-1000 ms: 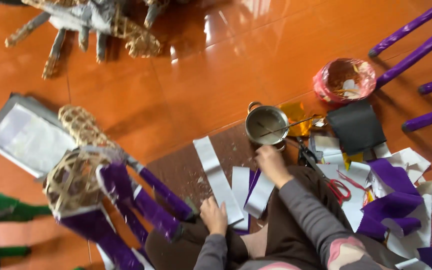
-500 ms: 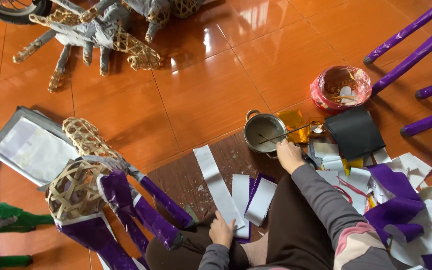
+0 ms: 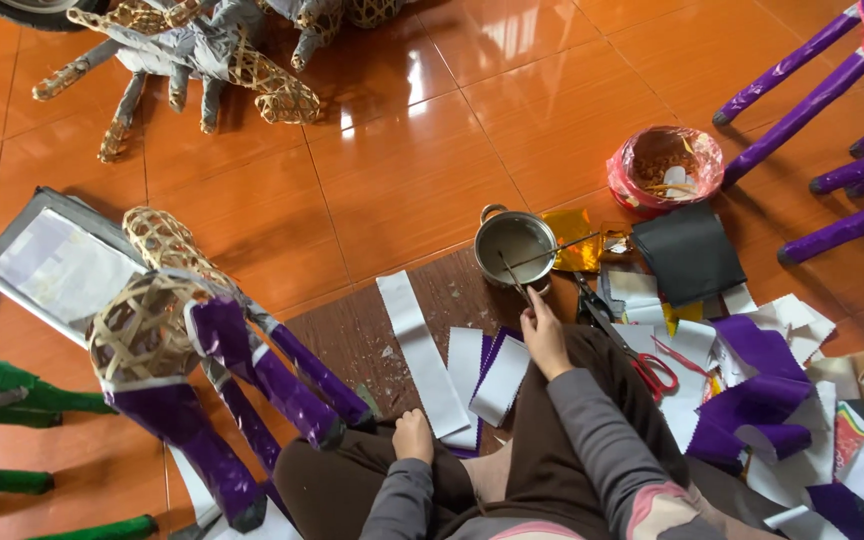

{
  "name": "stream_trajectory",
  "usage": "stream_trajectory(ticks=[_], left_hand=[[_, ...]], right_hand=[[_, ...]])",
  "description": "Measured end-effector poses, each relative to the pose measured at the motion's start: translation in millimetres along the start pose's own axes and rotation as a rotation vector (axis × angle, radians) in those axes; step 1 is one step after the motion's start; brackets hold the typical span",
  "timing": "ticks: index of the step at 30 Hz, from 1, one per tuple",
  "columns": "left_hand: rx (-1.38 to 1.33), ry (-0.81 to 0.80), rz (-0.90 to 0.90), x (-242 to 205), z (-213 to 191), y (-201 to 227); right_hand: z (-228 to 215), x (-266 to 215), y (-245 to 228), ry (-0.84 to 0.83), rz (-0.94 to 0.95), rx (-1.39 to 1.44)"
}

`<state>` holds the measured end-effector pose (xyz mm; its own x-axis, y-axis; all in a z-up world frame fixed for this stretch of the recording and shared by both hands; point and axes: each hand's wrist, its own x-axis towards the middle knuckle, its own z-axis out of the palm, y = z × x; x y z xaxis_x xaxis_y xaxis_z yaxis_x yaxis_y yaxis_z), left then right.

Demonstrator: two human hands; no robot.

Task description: Cutting paper strips and gluing them onto a bamboo horse frame to create paper decorations.

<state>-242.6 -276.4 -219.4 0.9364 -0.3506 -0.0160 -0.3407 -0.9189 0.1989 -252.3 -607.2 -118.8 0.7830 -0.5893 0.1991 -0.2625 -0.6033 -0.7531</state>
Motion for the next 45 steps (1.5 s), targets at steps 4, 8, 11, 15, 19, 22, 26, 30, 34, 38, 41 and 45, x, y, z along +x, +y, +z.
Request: stream_trajectory(ticks=[4,8,11,15,19,22,26,30,34,38,41,45], left_hand=[[-0.027,-0.026,0.106,-4.8,8.5,-0.1],[0.043,-0.036,0.228,-16.9,5.1,2.0],[0.108,-0.058,0.198,-14.6,2.0,3.5],[0.055,-0.435,0.049,-2.3,-14.4,7.3],[0.099,-0.722,0.1,7.9,-22.2,1.7],[0.042,-0.559,0.095,-2.7,6.9,-7.0],[-0.074,-0.094,0.183,-6.6,15.3,-6.7],[0.028,-0.114,0.139,-10.4,31.6,-8.1],[-0.017,-0.365,0.158,-10.2,17.7,-9.2],[-0.045,-0.438,0.15,-5.0,17.8,-3.9],[-0.121,-0.27,-0.084,-0.1,-12.7,14.1],[-0.262,-0.15,-0.29,12.2,-49.6,44.9]], right_hand=[[20.6,-17.6,23.8,0.004,0.127,0.224],[20.7,-18.2,18.2,-0.044,0.15,0.166],[13.2,-18.5,14.5,-0.041,0.128,0.141],[8.7,-18.1,15.1,-0.028,0.128,0.166],[20.4,-16.5,13.0,-0.007,0.17,0.208],[6.5,-15.7,-6.1,0.035,0.072,0.206],[20.2,-5.7,-3.1,0.083,-0.007,0.1],[26.6,-4.3,-0.3,0.125,-0.041,0.084],[20.6,2.2,-5.1,0.14,-0.111,0.164],[4.7,27.0,-3.0,0.196,-0.004,0.013],[-11.8,49.2,-17.6,0.062,0.079,-0.255],[-14.9,63.9,-18.8,-0.168,0.083,-0.488]])
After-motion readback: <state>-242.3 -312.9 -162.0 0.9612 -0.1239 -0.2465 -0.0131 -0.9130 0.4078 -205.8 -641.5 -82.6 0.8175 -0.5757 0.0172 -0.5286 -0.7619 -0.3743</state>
